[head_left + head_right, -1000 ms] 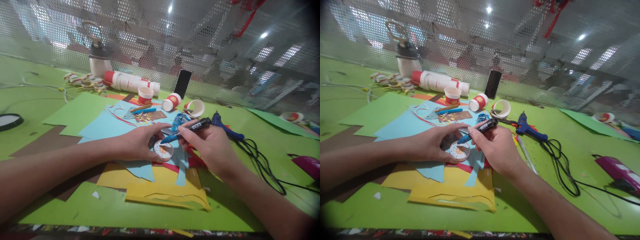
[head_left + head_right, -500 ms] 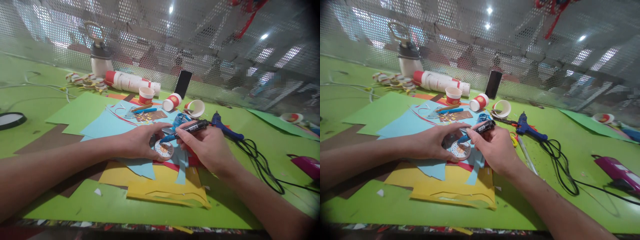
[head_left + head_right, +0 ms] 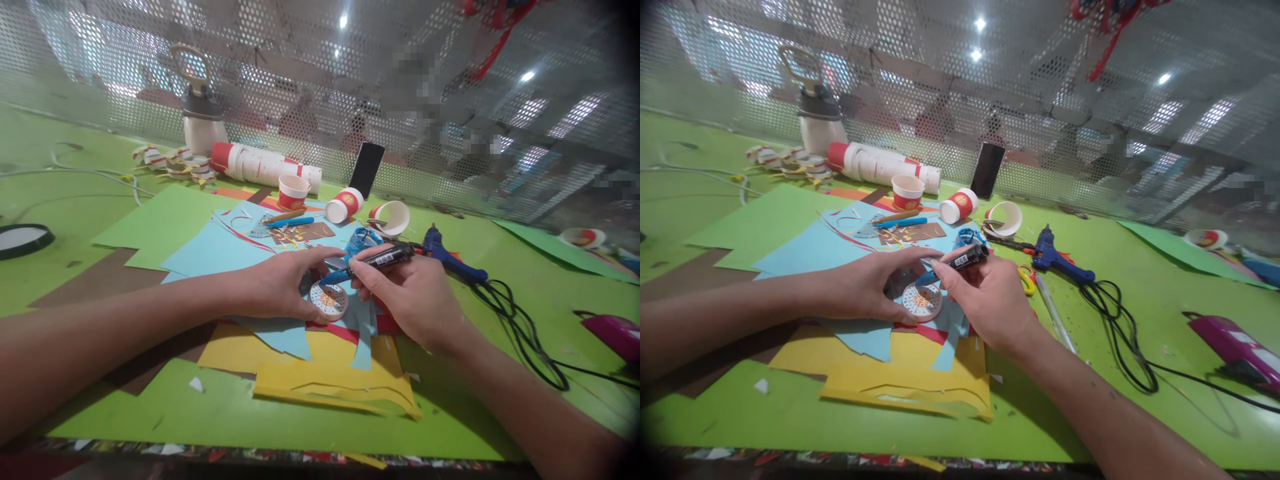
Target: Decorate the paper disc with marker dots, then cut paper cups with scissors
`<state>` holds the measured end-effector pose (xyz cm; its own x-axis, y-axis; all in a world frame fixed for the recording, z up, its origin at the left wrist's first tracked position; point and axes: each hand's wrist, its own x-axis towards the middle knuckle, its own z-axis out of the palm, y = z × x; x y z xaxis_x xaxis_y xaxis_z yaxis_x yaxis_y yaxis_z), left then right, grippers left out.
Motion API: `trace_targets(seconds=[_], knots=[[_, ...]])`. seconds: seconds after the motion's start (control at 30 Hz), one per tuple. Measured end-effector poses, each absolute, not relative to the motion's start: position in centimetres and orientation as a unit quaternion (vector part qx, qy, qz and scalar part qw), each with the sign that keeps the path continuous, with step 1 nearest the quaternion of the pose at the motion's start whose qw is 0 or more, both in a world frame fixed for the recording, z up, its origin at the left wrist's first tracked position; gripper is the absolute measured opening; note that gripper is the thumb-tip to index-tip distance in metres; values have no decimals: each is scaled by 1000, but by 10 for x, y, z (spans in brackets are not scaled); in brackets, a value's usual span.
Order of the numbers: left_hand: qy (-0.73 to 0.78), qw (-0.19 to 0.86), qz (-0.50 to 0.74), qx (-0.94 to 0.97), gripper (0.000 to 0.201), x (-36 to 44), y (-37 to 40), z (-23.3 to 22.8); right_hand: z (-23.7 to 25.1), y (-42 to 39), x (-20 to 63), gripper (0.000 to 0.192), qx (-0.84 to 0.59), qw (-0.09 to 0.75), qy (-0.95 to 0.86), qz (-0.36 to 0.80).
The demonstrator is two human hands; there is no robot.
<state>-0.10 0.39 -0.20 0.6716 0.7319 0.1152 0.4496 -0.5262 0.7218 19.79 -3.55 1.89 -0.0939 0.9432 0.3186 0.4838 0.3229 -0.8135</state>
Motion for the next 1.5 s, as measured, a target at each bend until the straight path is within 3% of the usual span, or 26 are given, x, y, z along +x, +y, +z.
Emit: trace_targets(seconds=[0.2, 0.63, 1.1, 1.5], knots=[[340, 334, 209, 854, 91, -1, 5, -4, 23, -40, 196, 18, -528, 396, -716, 227], [330, 362, 221, 843, 93, -1, 7, -6, 17, -44, 192, 15, -470, 423, -743, 219], [348, 339, 218, 846, 93, -2, 6, -5, 21, -41, 197, 26, -519, 448, -701, 195], [352, 349, 205, 844, 91, -1, 6, -4, 18, -41, 197, 25, -535, 420, -707, 195]])
